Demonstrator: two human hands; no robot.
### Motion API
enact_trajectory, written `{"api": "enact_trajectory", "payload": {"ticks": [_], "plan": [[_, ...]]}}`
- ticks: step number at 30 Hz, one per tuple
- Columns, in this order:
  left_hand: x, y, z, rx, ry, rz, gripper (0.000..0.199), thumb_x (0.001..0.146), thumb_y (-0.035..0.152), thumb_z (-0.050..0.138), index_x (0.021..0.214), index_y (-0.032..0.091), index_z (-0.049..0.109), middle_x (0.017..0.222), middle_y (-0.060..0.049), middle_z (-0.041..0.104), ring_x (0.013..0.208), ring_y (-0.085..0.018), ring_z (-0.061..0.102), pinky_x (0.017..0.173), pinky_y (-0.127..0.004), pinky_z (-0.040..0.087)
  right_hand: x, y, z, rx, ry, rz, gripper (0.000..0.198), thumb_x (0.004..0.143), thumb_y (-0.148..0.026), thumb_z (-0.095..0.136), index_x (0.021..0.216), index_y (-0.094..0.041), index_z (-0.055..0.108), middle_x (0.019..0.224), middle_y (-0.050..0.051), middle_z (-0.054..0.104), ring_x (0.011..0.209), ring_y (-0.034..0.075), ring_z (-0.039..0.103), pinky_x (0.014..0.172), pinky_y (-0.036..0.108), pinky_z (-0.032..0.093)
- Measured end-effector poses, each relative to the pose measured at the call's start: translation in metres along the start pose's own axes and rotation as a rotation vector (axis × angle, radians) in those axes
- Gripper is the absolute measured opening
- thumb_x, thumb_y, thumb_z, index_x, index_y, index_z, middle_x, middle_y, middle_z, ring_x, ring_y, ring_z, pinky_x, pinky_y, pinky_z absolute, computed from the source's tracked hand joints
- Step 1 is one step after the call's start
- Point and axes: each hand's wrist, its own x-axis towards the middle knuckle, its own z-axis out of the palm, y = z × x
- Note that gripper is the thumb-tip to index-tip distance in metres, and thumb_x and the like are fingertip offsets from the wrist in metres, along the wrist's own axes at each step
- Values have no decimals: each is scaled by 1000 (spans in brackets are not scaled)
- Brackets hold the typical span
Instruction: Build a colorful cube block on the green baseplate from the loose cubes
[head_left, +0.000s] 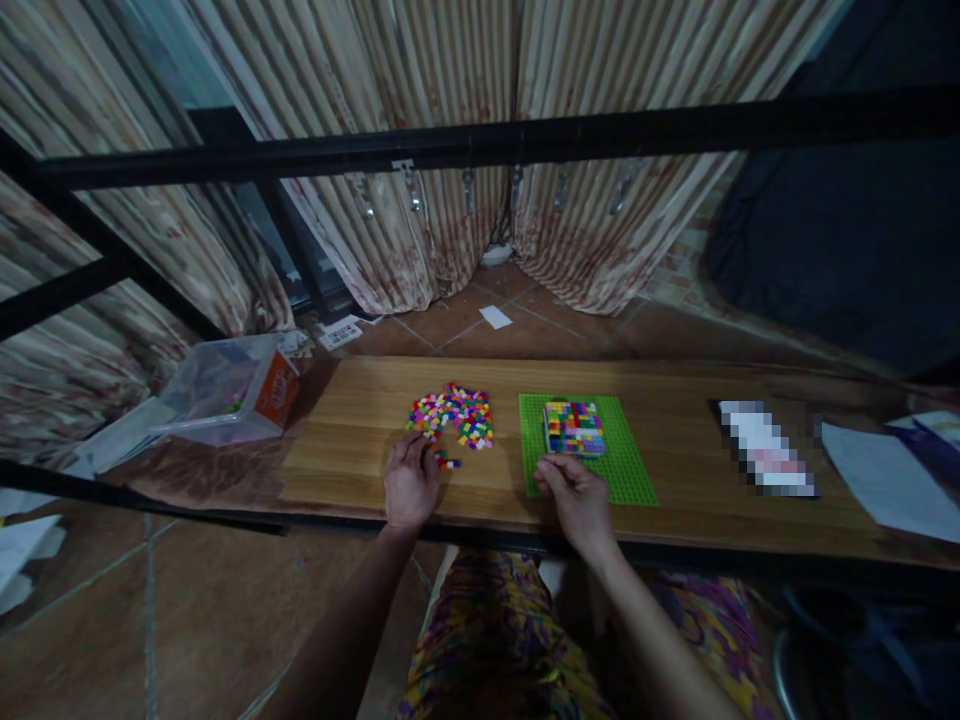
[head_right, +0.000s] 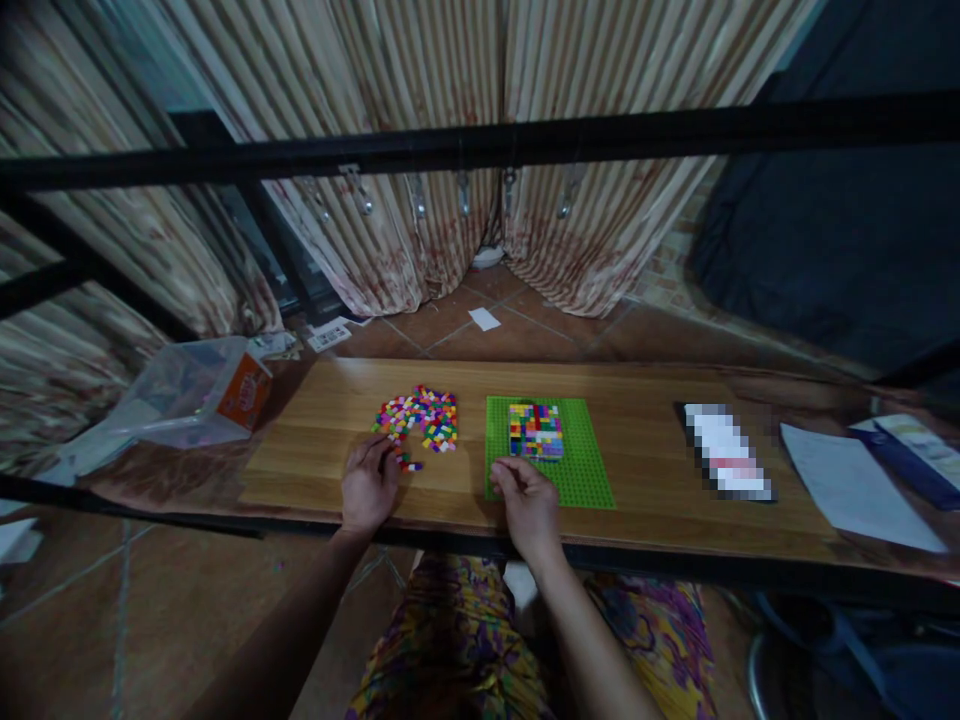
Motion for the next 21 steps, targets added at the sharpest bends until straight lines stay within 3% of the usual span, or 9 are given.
{"api": "enact_trajectory", "payload": {"ticks": [6, 14, 21], "plan": [[0, 0, 0, -14, -3, 1, 24, 86, 27, 48, 102, 19, 64, 111, -10, 63, 104, -25, 56, 94, -42, 46, 18, -4, -24, 4, 145, -45, 34, 75, -49, 64, 87, -17, 67, 76, 4, 69, 64, 17, 63, 65, 33, 52], [1, 0, 0, 13, -16, -2, 25, 86, 27, 48, 101, 17, 64, 112, -11, 63, 105, -25, 57, 95, -42, 45, 54, -5, -33, -446, 274, -465, 24, 78, -45, 64, 79, -23, 74, 106, 8, 62, 105, 24, 53, 93, 44, 40], [1, 0, 0, 15, -7, 4, 25, 86, 26, 48, 101, 16, 65, 111, -12, 64, 106, -25, 57, 95, -41, 46, 63, 4, -29, -573, 274, -481, 20, 78, -42, 64, 78, -24, 74, 116, 9, 56, 113, 27, 46, 96, 46, 34]]}}
